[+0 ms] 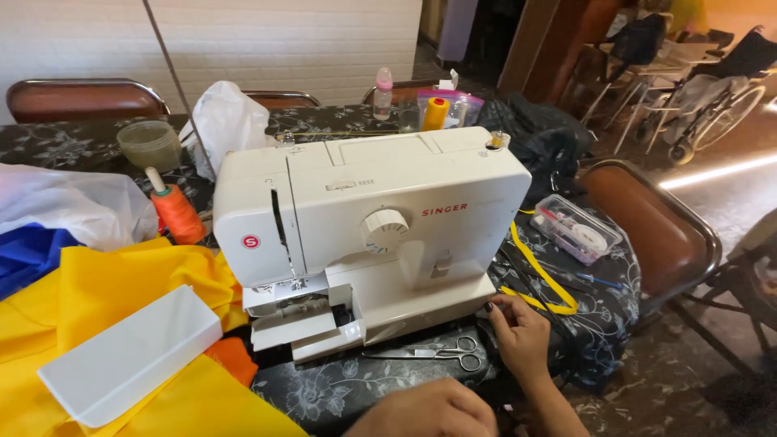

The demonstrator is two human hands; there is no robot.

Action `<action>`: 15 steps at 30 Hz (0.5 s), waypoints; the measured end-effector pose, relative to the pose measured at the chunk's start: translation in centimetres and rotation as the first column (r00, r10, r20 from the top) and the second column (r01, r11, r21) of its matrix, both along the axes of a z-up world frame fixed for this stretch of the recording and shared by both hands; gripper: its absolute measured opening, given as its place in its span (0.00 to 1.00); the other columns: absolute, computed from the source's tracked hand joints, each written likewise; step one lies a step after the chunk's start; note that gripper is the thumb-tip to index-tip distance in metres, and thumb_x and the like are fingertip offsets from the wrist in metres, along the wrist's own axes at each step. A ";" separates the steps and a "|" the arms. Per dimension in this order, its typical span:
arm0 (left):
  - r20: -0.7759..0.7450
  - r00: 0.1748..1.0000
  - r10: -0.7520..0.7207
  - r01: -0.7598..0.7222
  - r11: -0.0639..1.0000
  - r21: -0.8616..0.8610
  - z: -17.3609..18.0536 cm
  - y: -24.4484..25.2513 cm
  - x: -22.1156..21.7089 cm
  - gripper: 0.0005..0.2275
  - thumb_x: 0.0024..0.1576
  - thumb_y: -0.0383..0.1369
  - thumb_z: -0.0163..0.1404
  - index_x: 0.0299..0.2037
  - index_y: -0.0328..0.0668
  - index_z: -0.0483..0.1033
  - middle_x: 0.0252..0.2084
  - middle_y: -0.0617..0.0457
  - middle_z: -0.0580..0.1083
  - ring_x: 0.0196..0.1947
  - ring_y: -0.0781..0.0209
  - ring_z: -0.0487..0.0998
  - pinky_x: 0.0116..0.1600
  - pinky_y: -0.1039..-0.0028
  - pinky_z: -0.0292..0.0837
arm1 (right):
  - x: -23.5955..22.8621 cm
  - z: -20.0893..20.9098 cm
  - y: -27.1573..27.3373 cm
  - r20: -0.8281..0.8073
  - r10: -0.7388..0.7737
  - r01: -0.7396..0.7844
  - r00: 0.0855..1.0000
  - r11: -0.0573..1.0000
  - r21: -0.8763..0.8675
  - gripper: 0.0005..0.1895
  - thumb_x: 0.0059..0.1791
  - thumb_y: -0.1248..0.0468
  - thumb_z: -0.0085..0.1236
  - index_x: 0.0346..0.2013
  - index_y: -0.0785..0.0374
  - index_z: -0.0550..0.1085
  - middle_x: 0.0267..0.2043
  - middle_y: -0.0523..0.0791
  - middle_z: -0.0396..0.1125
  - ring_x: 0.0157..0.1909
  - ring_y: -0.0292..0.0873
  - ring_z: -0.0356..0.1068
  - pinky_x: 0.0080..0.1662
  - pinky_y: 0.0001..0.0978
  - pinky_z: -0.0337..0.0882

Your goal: The person is replacing the bobbin in a sewing machine, which involves removing the bobbin case, inserting a new bobbin, and threading the machine.

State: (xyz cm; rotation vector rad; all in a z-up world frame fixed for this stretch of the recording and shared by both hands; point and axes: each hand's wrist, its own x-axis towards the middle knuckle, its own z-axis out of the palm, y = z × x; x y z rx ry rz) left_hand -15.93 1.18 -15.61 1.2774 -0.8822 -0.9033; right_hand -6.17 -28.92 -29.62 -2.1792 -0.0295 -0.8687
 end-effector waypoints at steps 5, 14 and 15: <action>0.499 0.497 0.710 -0.610 0.695 -0.381 -2.5 2.2 1.8 0.14 0.53 0.23 0.52 0.49 0.42 0.81 0.43 0.49 0.81 0.39 0.63 0.82 0.46 0.74 0.84 | 0.1 0.1 0.0 -0.033 -0.014 0.014 0.999 1.000 -0.013 0.09 0.51 0.58 0.61 0.40 0.57 0.84 0.25 0.39 0.74 0.25 0.35 0.68 0.32 0.30 0.68; 0.712 0.004 0.702 -0.809 0.421 -0.411 -12.7 5.1 5.6 0.16 0.55 0.24 0.54 0.54 0.41 0.82 0.43 0.51 0.85 0.41 0.58 0.86 0.51 0.65 0.84 | 0.1 -0.2 -0.1 -0.031 0.004 -0.004 0.999 1.000 0.006 0.08 0.51 0.60 0.61 0.40 0.58 0.83 0.23 0.39 0.69 0.25 0.34 0.63 0.32 0.30 0.64; 0.709 0.007 0.705 -0.808 0.421 -0.411 -12.6 5.1 5.7 0.16 0.55 0.24 0.54 0.54 0.41 0.82 0.43 0.51 0.85 0.41 0.58 0.86 0.51 0.65 0.84 | 0.2 -0.4 -0.1 -0.033 0.002 -0.002 0.999 1.000 0.002 0.08 0.51 0.60 0.61 0.40 0.58 0.83 0.23 0.39 0.69 0.25 0.34 0.63 0.32 0.30 0.64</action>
